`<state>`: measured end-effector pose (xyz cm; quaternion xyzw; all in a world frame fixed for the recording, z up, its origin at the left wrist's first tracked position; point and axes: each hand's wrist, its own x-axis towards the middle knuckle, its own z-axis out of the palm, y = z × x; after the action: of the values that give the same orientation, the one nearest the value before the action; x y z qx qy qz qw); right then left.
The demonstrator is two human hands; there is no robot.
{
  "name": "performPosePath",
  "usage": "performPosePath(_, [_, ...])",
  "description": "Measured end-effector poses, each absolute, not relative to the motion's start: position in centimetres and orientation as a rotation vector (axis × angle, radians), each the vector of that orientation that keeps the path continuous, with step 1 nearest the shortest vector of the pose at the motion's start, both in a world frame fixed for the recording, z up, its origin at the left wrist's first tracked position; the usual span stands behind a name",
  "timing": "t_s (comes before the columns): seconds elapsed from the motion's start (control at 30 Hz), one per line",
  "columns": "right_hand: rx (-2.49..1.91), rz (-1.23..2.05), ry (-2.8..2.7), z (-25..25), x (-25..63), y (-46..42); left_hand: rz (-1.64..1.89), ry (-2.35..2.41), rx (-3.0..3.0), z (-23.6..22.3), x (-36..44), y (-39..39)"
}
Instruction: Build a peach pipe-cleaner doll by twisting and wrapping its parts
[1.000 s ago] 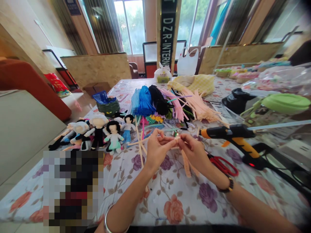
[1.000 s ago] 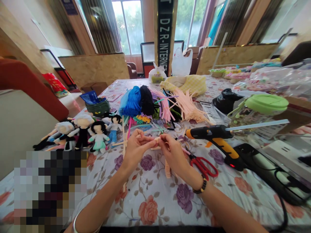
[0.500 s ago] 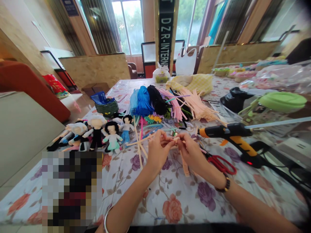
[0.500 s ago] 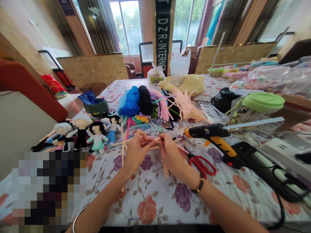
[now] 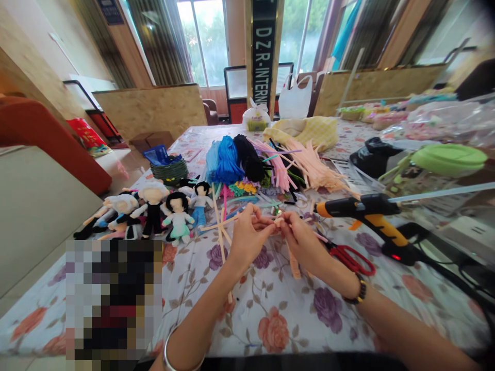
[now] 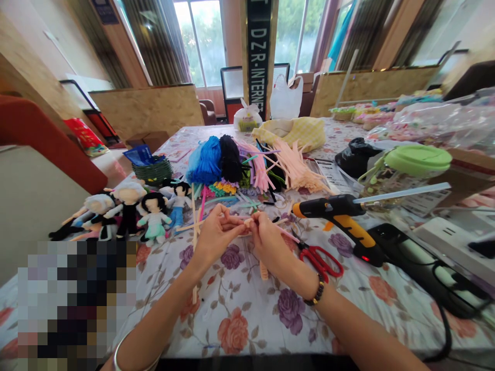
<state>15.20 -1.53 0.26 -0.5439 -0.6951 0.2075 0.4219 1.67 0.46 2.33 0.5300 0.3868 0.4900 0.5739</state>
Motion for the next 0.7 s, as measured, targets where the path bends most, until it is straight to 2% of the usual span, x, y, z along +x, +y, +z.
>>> performPosePath(0.33, [-1.347,0.453,-1.782,0.2,15.3,-1.6,1.132,0.981,1.389,2.5,1.3,0.4])
performPosePath(0.53, [-1.229,0.809,-1.526,0.7,15.5,-1.7,1.213,0.981,1.453,2.5,1.5,0.3])
performPosePath(0.7, [-1.038,1.125,-1.344,1.1,15.2,-1.9,1.328,1.079,1.747,2.5,1.4,0.0])
